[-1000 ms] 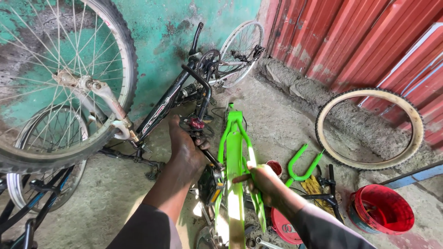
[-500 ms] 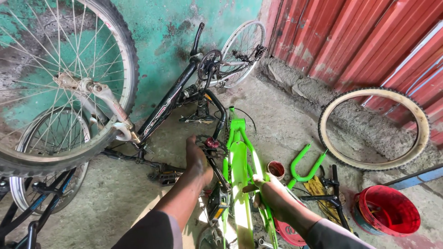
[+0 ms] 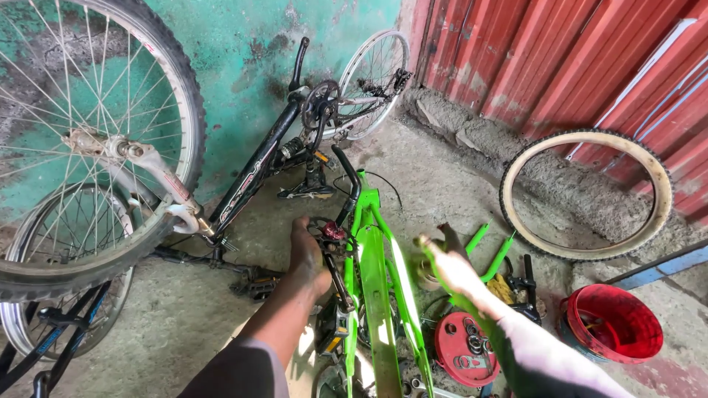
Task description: Applying grease to bicycle crankset bearings and installing the crankset into the frame
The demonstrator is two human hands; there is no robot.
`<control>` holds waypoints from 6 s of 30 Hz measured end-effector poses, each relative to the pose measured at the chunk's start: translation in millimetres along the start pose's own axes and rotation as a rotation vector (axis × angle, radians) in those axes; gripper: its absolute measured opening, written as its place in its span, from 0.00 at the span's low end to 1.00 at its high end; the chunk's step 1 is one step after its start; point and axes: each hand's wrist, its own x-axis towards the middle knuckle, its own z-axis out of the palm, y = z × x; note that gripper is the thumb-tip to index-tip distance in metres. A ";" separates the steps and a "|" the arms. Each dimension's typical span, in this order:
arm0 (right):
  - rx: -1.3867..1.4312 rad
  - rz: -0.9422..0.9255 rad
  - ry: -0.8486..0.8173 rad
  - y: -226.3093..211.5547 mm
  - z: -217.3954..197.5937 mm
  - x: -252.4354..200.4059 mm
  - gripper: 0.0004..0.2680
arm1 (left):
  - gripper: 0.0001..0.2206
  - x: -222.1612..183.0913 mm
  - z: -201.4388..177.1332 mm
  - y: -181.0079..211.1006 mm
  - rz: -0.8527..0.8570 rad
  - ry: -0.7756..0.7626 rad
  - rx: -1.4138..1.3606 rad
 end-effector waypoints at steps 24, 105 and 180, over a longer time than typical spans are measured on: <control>0.617 -0.561 -0.051 40.0 27.5 226.8 0.32 | 0.28 31.4 36.8 -10.6 0.079 -0.021 0.301; -0.795 -0.580 0.266 43.7 81.7 261.7 0.08 | 0.17 172.1 -13.0 -216.1 -0.233 -0.357 -0.814; -0.781 -0.310 0.172 41.9 103.8 273.7 0.25 | 0.20 175.2 -11.5 -206.2 -0.498 -0.389 -0.879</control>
